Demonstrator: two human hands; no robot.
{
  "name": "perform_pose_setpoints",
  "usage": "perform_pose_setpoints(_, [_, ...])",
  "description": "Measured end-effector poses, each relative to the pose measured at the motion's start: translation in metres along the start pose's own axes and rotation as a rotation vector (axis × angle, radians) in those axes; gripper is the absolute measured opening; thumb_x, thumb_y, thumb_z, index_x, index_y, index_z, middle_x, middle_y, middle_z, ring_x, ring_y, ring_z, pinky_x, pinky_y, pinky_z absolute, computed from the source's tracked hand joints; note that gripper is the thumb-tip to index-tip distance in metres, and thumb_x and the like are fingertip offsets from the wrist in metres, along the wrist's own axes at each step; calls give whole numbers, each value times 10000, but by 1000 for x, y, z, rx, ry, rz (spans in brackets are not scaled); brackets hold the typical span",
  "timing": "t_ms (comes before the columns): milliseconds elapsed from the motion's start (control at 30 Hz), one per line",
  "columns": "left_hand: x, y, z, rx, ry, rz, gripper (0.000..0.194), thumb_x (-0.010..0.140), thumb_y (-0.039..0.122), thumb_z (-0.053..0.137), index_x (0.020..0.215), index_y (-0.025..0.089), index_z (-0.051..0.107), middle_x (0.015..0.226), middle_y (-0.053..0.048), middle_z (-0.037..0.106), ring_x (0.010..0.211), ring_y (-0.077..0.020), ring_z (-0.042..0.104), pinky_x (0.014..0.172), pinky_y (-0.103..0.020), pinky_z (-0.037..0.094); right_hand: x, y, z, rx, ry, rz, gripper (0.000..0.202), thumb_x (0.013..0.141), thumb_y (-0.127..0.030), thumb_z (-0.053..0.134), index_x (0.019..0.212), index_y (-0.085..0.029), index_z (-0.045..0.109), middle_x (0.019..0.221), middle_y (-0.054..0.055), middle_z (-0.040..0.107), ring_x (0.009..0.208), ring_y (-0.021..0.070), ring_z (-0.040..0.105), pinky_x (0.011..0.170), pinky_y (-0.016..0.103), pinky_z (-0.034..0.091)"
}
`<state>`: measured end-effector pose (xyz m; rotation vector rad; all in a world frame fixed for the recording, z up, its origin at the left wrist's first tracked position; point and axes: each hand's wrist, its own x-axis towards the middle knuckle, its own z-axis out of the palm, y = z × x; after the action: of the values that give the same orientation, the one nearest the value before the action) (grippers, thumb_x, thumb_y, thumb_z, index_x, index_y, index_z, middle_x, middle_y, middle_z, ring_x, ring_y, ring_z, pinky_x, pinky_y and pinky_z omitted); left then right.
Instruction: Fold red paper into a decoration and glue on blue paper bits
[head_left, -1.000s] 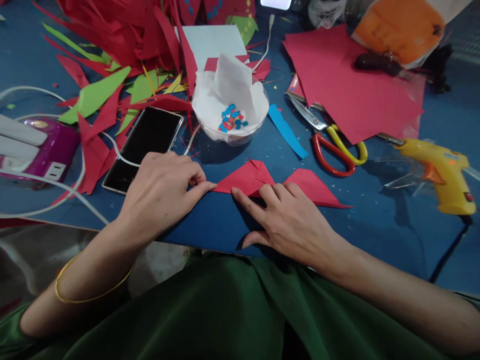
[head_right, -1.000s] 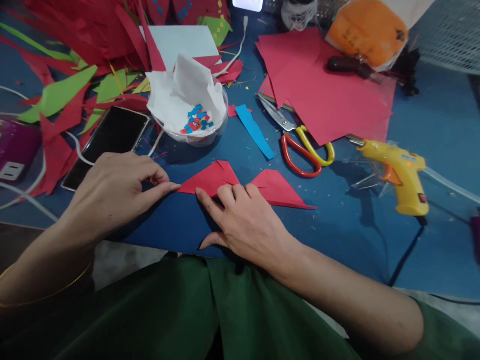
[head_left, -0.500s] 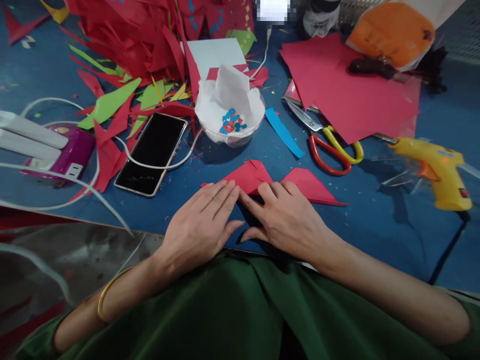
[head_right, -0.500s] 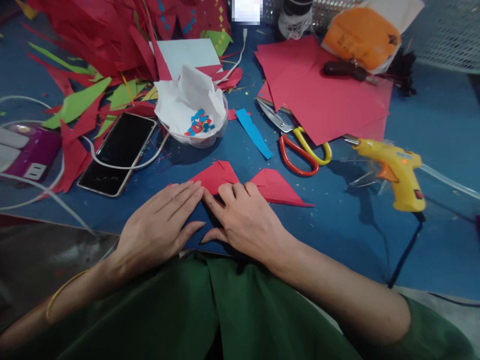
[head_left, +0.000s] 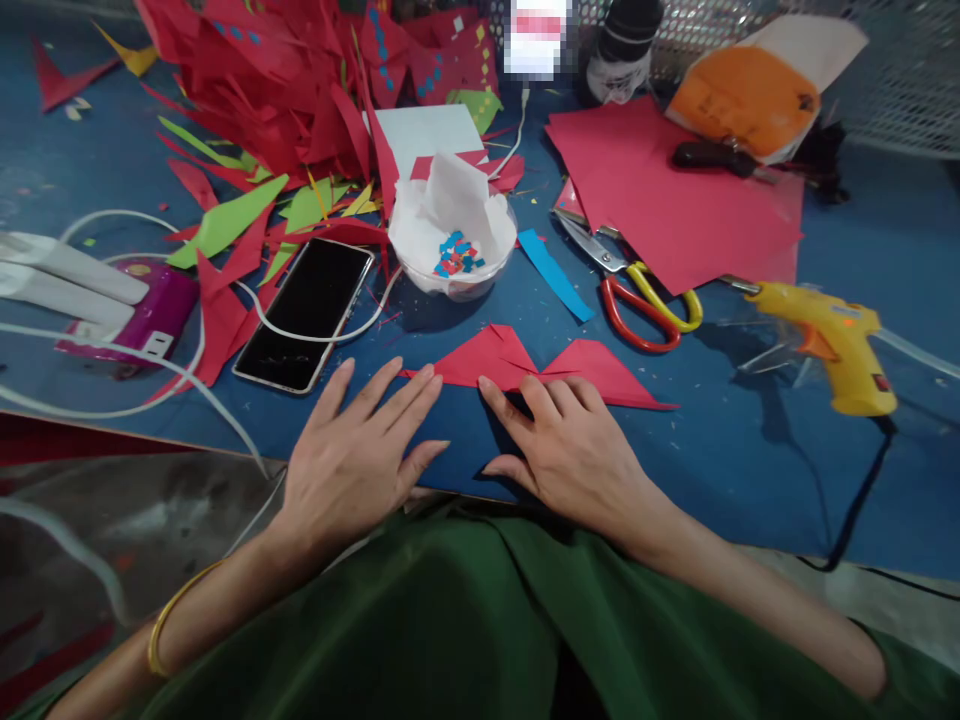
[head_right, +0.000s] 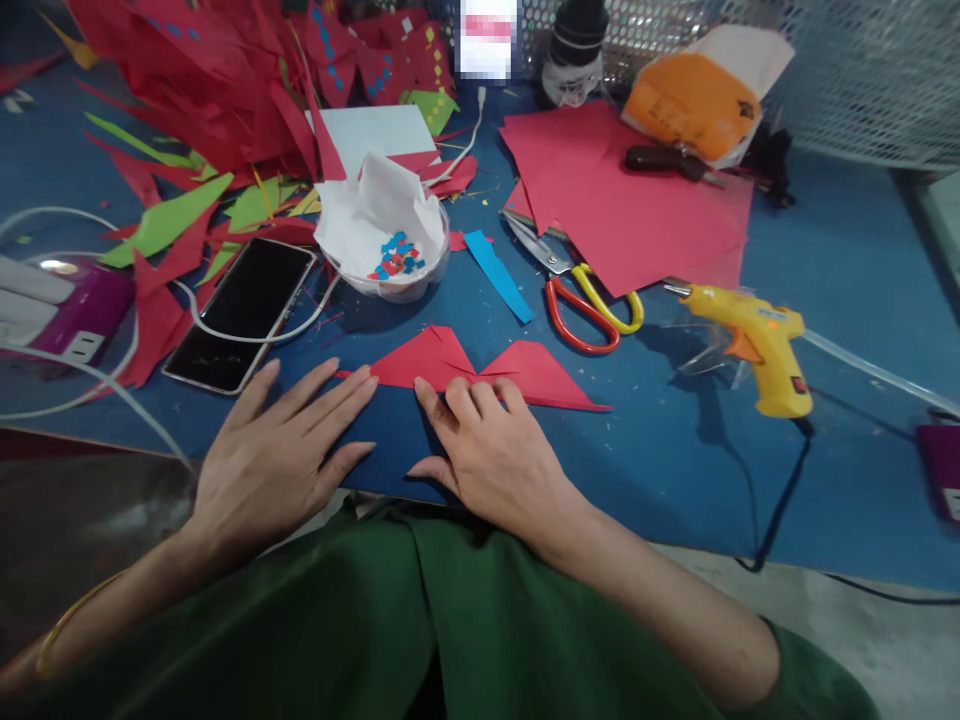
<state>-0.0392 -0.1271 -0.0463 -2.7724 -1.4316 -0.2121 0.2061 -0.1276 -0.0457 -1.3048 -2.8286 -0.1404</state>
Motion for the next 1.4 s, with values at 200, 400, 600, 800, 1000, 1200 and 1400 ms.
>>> perform_pose_setpoints(200, [-10, -8, -6, 22, 28, -50, 557, 980, 377, 498, 1496, 178, 430, 1441, -129, 565, 1366, -395, 482, 1139, -649, 304, -11, 2, 0, 22, 66, -6, 723, 994, -585, 364, 1462, -43, 457, 1191, 172, 644, 942, 262, 525, 906, 432, 367])
perform_pose_setpoints(400, [16, 15, -6, 18, 220, 49, 535, 959, 270, 557, 1479, 202, 454, 1411, -116, 601, 1344, -332, 525, 1122, -544, 404, -31, 3, 3, 95, 149, 17, 614, 1006, -488, 441, 1393, -19, 528, 1343, 162, 639, 1082, 278, 537, 965, 442, 389])
perform_pose_setpoints(600, [45, 42, 11, -156, 68, 314, 520, 1002, 396, 467, 1397, 65, 540, 1437, -177, 561, 1356, -307, 513, 1120, -460, 448, -38, 4, 2, 129, 264, 79, 512, 1014, -419, 445, 1302, -33, 617, 1311, 153, 673, 1131, 269, 593, 1005, 425, 418])
perform_pose_setpoints(800, [46, 41, 14, -138, 35, 319, 558, 1004, 447, 443, 1384, 54, 554, 1425, -187, 568, 1354, -322, 513, 1109, -470, 462, -40, 9, 7, 132, 260, 69, 592, 1013, -463, 425, 1325, 13, 587, 1363, 211, 622, 1265, 293, 575, 1067, 439, 424])
perform_pose_setpoints(1000, [48, 40, 12, -111, 14, 346, 572, 1001, 445, 454, 1377, 24, 550, 1434, -202, 552, 1342, -335, 524, 1080, -485, 491, -51, 14, 7, 70, 227, 129, 642, 1004, -503, 433, 1320, 37, 579, 1345, 220, 630, 1247, 309, 599, 1066, 437, 432])
perform_pose_setpoints(1200, [49, 41, 13, -149, -15, 316, 621, 996, 478, 462, 1490, 103, 436, 1472, -158, 528, 1374, -322, 489, 1102, -485, 465, -90, 28, 7, -22, 170, 303, 666, 1015, -496, 394, 1374, 53, 509, 1344, 250, 623, 1263, 327, 587, 1062, 463, 424])
perform_pose_setpoints(1400, [50, 42, 13, -88, -17, 346, 610, 999, 485, 445, 1467, 93, 468, 1500, -128, 496, 1349, -349, 507, 1059, -502, 492, -106, 31, 11, -23, 151, 437, 674, 1012, -486, 389, 1513, -36, 354, 1357, 221, 624, 1290, 348, 564, 1104, 536, 368])
